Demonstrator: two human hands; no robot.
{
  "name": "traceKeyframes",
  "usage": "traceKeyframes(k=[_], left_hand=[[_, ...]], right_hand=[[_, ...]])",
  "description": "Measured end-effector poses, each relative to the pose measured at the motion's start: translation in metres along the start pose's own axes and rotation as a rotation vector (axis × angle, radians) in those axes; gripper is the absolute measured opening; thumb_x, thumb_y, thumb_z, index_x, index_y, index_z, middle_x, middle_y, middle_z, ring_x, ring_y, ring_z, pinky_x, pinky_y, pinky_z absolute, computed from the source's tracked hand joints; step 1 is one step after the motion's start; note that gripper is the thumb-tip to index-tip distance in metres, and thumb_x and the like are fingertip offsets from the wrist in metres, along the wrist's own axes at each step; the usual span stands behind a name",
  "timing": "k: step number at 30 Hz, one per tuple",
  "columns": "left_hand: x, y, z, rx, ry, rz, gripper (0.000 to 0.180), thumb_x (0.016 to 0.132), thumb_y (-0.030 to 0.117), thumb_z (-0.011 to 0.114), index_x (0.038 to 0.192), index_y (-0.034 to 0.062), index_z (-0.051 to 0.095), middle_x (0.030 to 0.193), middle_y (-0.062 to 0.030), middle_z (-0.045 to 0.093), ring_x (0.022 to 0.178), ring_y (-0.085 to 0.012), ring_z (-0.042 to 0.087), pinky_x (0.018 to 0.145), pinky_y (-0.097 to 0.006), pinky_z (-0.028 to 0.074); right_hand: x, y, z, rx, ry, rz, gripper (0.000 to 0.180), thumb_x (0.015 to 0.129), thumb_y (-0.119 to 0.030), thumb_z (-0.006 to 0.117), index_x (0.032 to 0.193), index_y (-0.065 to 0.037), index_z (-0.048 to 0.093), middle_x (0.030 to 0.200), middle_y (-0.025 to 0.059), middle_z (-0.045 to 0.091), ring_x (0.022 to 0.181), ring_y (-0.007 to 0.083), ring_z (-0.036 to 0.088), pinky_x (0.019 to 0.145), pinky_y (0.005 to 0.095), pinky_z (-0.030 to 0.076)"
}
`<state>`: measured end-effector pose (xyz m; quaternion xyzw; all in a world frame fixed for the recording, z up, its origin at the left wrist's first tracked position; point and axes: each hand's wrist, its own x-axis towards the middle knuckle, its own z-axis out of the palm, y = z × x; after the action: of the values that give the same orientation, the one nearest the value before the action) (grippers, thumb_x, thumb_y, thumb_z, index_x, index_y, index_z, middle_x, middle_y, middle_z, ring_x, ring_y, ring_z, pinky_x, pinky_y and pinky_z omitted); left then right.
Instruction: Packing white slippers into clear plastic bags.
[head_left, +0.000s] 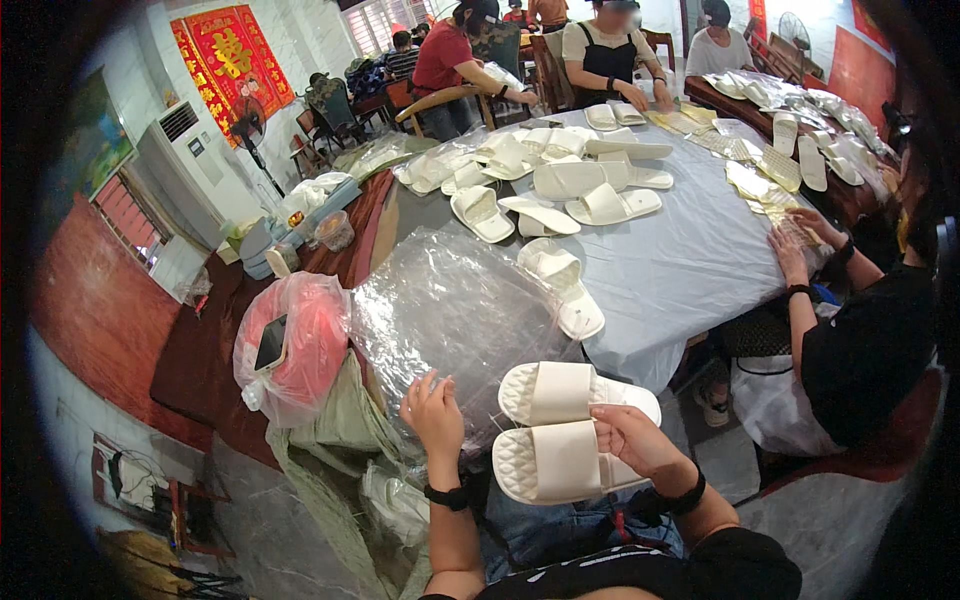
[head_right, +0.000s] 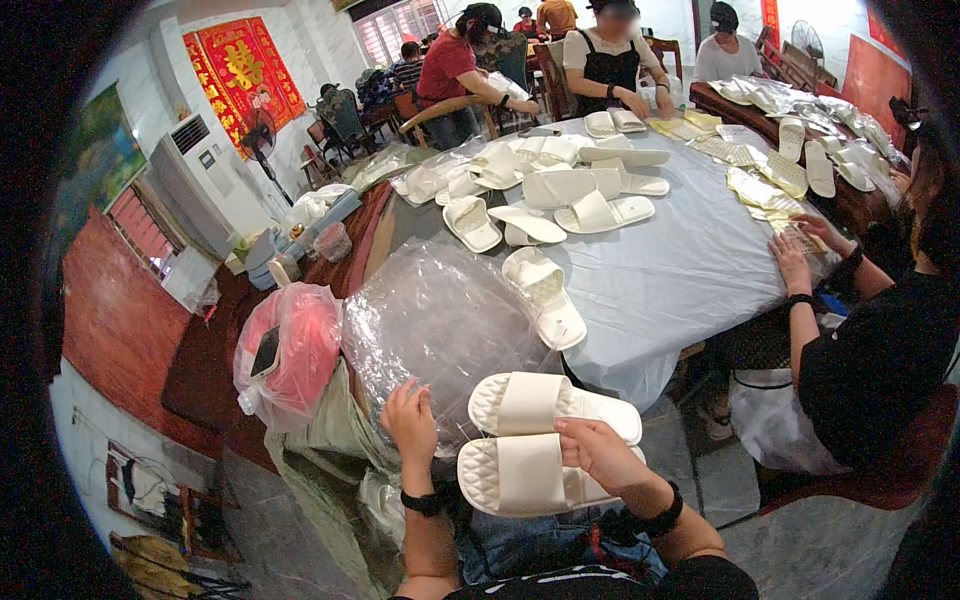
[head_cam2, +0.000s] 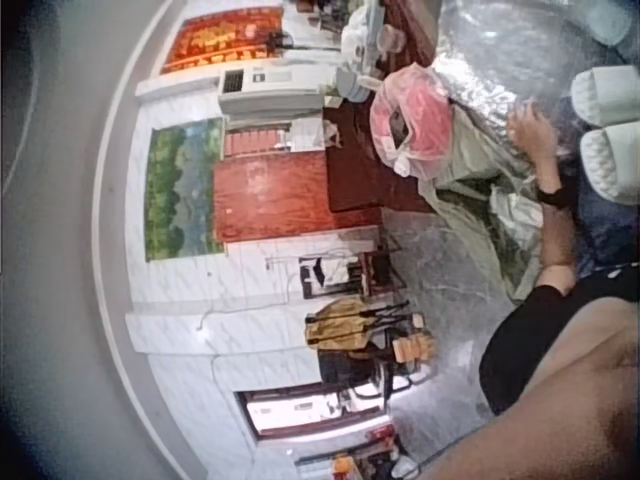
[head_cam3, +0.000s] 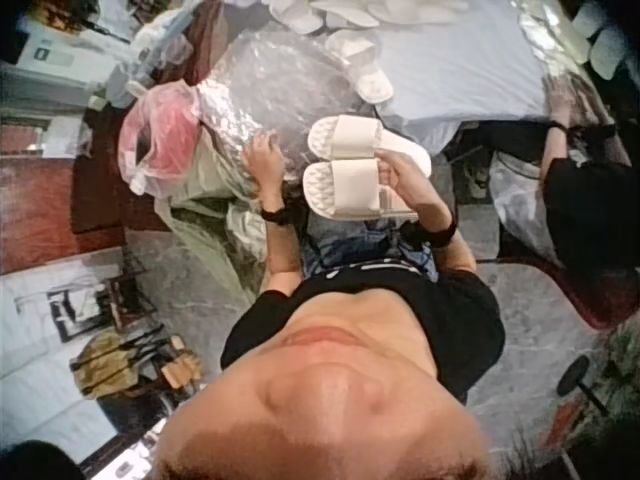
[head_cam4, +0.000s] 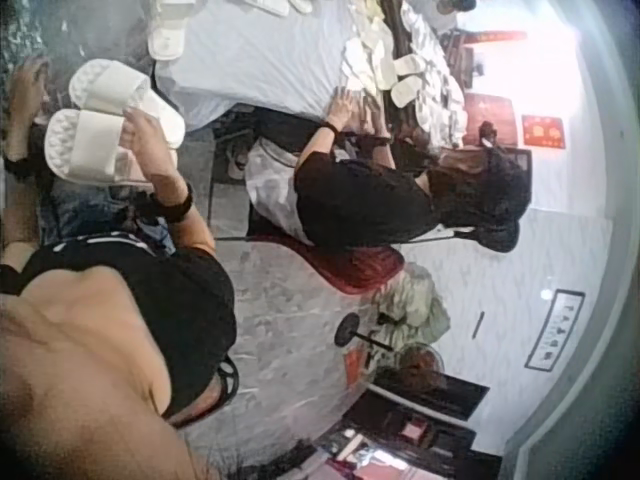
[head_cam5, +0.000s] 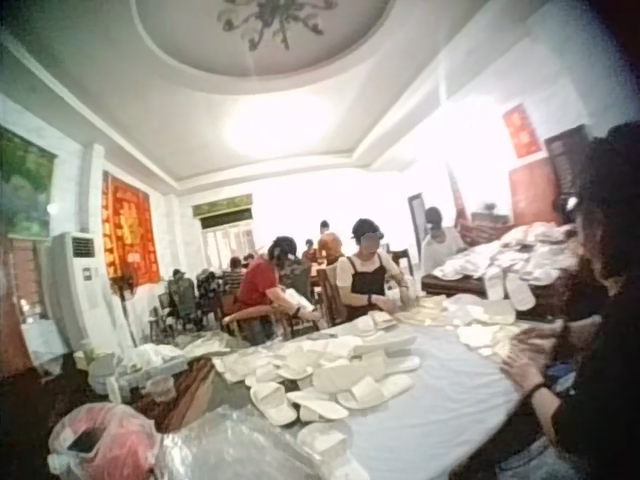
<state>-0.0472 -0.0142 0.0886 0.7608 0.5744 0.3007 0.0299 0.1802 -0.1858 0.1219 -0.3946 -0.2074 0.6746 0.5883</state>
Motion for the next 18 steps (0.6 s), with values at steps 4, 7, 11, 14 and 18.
traceKeyframes(k=[4,7,11,14,18], left_hand=[[-0.005,0.019,-0.015,-0.152,0.007,-0.035,0.031,0.096,0.029,0.044,0.106,0.012,0.067,0.124,-0.0047,0.056,0.126,-0.0306,0.038,0.106,-0.054,0.016],[-0.012,0.028,-0.023,-0.285,0.012,-0.034,0.029,0.096,0.027,0.044,0.113,0.0149,0.064,0.126,-0.0049,0.055,0.128,-0.0319,0.035,0.107,-0.057,0.011],[-0.024,0.044,-0.026,-0.445,-0.035,0.118,0.029,0.095,0.022,0.048,0.12,0.0196,0.061,0.131,-0.004,0.052,0.132,-0.0332,0.032,0.108,-0.058,0.011],[-0.036,0.062,-0.025,-0.471,-0.056,0.15,0.028,0.094,0.019,0.049,0.118,0.0182,0.063,0.134,-0.0045,0.049,0.134,-0.0343,0.028,0.108,-0.056,0.013],[-0.041,0.066,-0.026,-0.537,-0.03,0.312,0.024,0.094,0.019,0.051,0.106,0.0085,0.068,0.135,-0.0097,0.048,0.135,-0.0315,0.028,0.108,-0.043,0.024]], right_hand=[[0.012,0.0,0.001,0.165,-0.104,0.028,0.038,0.097,-0.022,0.037,0.123,0.004,0.047,0.114,0.0143,0.06,0.097,0.0201,0.062,0.085,0.0319,0.049],[0.017,0.001,0.014,0.169,-0.083,-0.002,0.04,0.097,-0.025,0.035,0.129,-0.001,0.042,0.123,0.0135,0.055,0.108,0.0196,0.055,0.091,0.0332,0.044],[0.027,0.008,0.024,0.238,-0.119,-0.087,0.046,0.093,-0.014,0.039,0.137,-0.005,0.028,0.129,0.0117,0.048,0.113,0.0193,0.051,0.098,0.0347,0.038],[0.037,0.012,0.04,0.328,-0.204,-0.087,0.056,0.089,-0.002,0.042,0.14,-0.006,0.018,0.13,0.0103,0.046,0.113,0.0201,0.05,0.103,0.0364,0.035],[0.062,0.023,0.031,0.553,-0.302,-0.089,0.056,0.087,0.002,0.045,0.137,-0.012,0.025,0.122,0.0087,0.048,0.113,0.0215,0.05,0.102,0.0365,0.037]])
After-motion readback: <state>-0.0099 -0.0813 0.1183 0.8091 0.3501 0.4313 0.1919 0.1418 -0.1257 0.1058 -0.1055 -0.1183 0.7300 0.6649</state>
